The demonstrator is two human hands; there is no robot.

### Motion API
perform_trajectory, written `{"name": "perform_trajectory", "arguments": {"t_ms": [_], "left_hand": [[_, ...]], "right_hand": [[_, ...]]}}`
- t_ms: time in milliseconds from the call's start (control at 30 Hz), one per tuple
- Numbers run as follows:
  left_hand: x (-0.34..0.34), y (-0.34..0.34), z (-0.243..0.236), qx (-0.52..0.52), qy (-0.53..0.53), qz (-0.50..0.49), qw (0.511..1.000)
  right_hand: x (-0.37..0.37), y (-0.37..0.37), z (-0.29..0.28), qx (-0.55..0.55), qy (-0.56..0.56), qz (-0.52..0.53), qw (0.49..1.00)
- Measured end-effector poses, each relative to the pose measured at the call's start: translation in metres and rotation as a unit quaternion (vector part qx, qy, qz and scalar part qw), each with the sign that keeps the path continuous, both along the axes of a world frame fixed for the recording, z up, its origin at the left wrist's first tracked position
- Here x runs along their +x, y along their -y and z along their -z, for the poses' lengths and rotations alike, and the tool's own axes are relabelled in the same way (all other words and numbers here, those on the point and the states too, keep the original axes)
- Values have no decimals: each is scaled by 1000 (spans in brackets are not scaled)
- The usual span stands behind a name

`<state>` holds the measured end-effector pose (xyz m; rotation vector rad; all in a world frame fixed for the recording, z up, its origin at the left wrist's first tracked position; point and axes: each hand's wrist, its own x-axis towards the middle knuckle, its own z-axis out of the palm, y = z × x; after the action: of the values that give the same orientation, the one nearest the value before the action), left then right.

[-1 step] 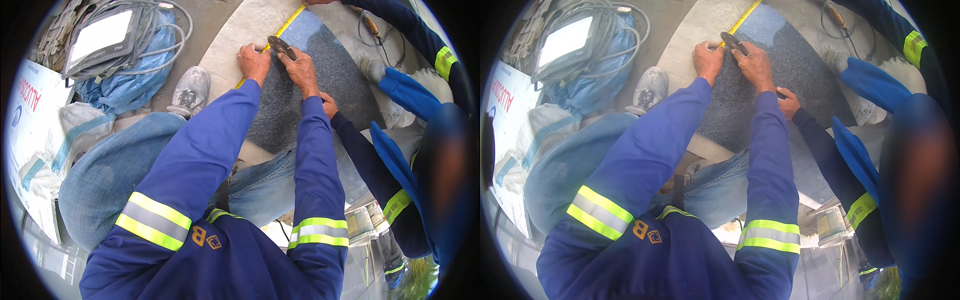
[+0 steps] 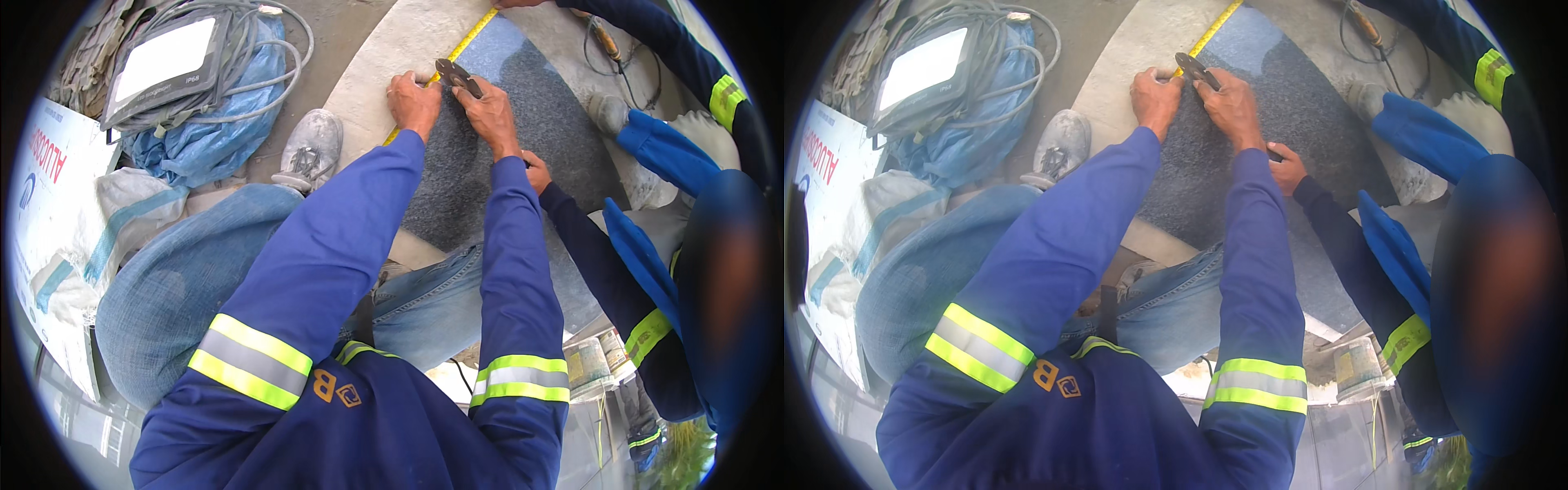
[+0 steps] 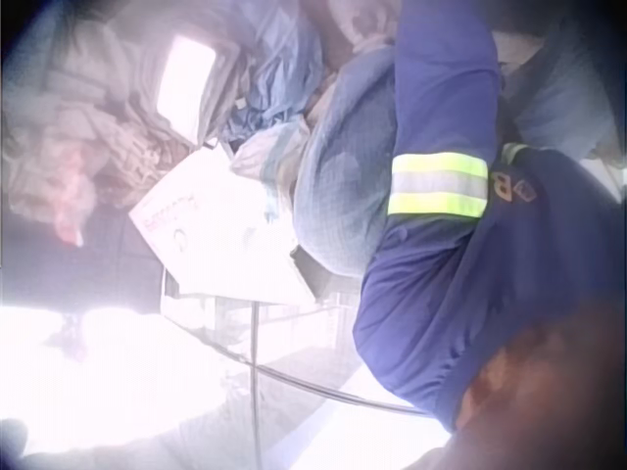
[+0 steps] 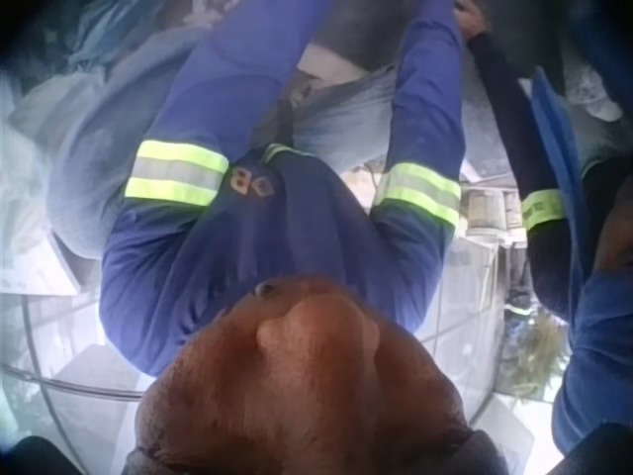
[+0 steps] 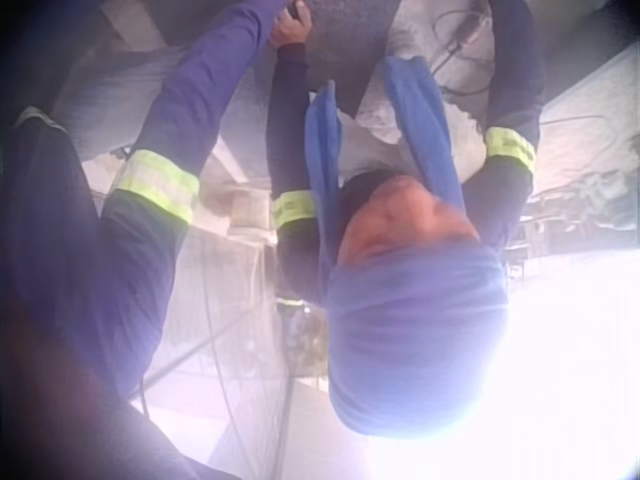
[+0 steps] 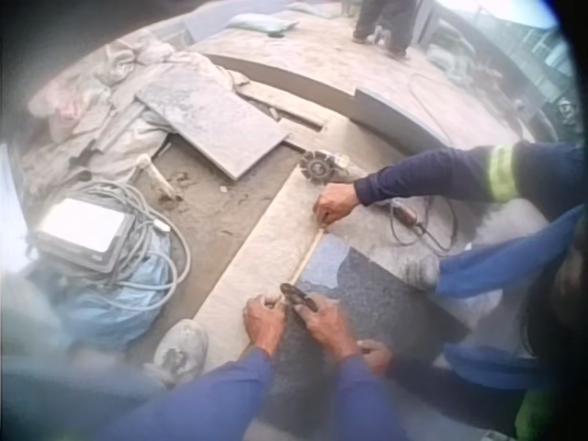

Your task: The person sits on the floor and uses a tape measure and marker to measure and mark a large dark tile. A coworker assists by holding the tape measure steady. The person then places a straight edge on the tile to guide a cut.

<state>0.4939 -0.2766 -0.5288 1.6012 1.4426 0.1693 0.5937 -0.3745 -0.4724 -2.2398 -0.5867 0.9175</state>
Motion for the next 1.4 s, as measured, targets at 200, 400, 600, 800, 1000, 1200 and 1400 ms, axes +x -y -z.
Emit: {"name": "perform_trajectory", "arguments": {"t_ms": [200,400,600,800,1000,1200,1400], "left_hand": [[5,-4,-3,7,-8,6,1000],[6,-5,-1,2,-13,2,1000],[8,-4,1,15,-17,5,1000],[7,-8,-4,1,-20,10,1000],[6,-2,-5,14,-26,21,999],[7,3,-3,101,-33,8,994],[8,-3,-3,42,-34,23,998]], "right_hand": [[4,-10,7,30,28,-15,999],[-1,-13,8,98,114,-75,986],[1,-17,19,158,149,-105,971],[6,-16,24,163,153,-138,965],[-2,-9,24,191,170,-115,960],[10,12,17,142,157,-144,967],[9,-21,23,169,156,-132,964]]}}
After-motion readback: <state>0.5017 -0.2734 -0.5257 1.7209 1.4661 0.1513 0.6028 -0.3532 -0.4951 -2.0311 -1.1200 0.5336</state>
